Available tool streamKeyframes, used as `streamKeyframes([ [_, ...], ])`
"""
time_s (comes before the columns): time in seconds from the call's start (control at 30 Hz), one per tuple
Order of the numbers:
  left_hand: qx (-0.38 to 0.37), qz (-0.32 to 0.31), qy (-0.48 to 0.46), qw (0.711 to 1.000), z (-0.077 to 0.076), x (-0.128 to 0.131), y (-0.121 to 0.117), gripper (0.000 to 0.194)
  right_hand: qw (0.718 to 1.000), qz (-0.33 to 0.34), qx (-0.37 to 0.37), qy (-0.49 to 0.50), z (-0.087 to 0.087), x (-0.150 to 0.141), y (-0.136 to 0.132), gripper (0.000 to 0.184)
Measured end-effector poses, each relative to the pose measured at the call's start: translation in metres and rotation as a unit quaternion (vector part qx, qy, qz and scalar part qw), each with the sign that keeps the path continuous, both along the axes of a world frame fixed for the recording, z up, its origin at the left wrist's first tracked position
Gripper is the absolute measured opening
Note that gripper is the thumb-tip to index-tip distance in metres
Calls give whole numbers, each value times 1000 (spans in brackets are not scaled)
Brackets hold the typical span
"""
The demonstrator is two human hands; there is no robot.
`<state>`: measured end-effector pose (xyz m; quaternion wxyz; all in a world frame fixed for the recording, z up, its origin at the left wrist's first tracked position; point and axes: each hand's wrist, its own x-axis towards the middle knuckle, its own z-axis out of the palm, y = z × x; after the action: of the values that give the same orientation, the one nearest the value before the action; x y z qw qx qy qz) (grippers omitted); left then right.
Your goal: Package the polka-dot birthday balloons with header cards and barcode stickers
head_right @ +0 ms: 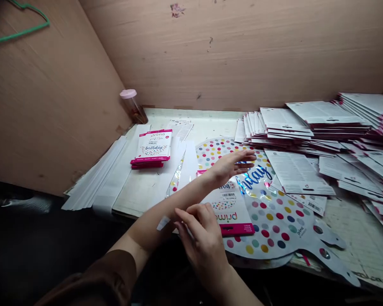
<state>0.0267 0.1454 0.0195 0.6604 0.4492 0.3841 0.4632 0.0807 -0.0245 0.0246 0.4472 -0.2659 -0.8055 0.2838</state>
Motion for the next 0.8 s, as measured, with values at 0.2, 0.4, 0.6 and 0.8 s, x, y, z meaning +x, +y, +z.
streamKeyframes([
  [0.2, -70, 37, -76, 994, 17, 10, -9, 21, 984, -10, 146, -101, 7, -6, 7, 25],
  [0.4, -89, 45, -48, 994, 10, 17, -15, 14, 974, 4, 172, -149, 14, -5, 6, 20],
  [0.6, -63, 38, -53, 996, 11, 1, -9, 14, 975, 45, 183, -115, 10, 5, -16, 13],
  [0.8, 31, 18, -11, 999, 25, -47, -72, 21, 923, -140, -278, 227, -6, 46, -14, 14],
])
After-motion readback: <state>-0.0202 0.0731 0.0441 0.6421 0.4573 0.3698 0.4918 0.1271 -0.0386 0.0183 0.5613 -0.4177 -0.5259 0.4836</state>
